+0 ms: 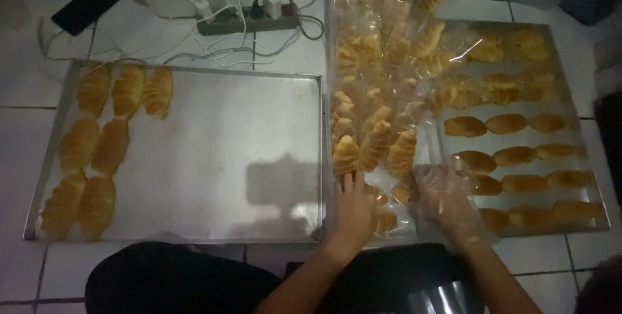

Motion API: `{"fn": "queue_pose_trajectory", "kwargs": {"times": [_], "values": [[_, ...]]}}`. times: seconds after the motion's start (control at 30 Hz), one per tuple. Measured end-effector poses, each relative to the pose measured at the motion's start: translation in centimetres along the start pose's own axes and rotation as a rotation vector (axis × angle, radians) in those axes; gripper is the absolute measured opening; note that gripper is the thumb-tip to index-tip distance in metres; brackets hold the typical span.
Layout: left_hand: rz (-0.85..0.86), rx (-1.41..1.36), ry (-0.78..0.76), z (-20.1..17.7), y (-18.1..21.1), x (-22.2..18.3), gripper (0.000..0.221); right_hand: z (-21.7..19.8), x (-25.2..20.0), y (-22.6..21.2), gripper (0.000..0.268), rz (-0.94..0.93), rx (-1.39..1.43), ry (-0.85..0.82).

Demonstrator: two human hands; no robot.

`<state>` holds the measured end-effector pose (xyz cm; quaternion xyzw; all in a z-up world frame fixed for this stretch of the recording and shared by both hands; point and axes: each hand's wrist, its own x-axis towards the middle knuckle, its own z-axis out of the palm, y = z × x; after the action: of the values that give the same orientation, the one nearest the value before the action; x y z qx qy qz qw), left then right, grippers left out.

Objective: The person picks up croissants from a metal tray and puts them into plastic bags, then moves the bagged croissants to another tray.

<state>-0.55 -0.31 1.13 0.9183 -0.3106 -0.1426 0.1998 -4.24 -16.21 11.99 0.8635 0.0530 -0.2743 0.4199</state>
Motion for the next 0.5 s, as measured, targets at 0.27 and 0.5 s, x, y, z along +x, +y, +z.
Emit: {"fn": "queue_pose_trajectory", "kwargs": {"times": [0.27, 0.5], "values": [[-0.014, -0.026, -0.094, -5.1, 1.8, -0.8, 0.026, 8.4, 3.9, -3.6, 0.040, 0.159, 0.194, 0.393], [-0.007, -0.044, -0.015, -2.9, 1.0, -0.2, 0.030, 9.1, 4.9, -3.3, 0.088, 0.136, 0.350, 0.410]]}}
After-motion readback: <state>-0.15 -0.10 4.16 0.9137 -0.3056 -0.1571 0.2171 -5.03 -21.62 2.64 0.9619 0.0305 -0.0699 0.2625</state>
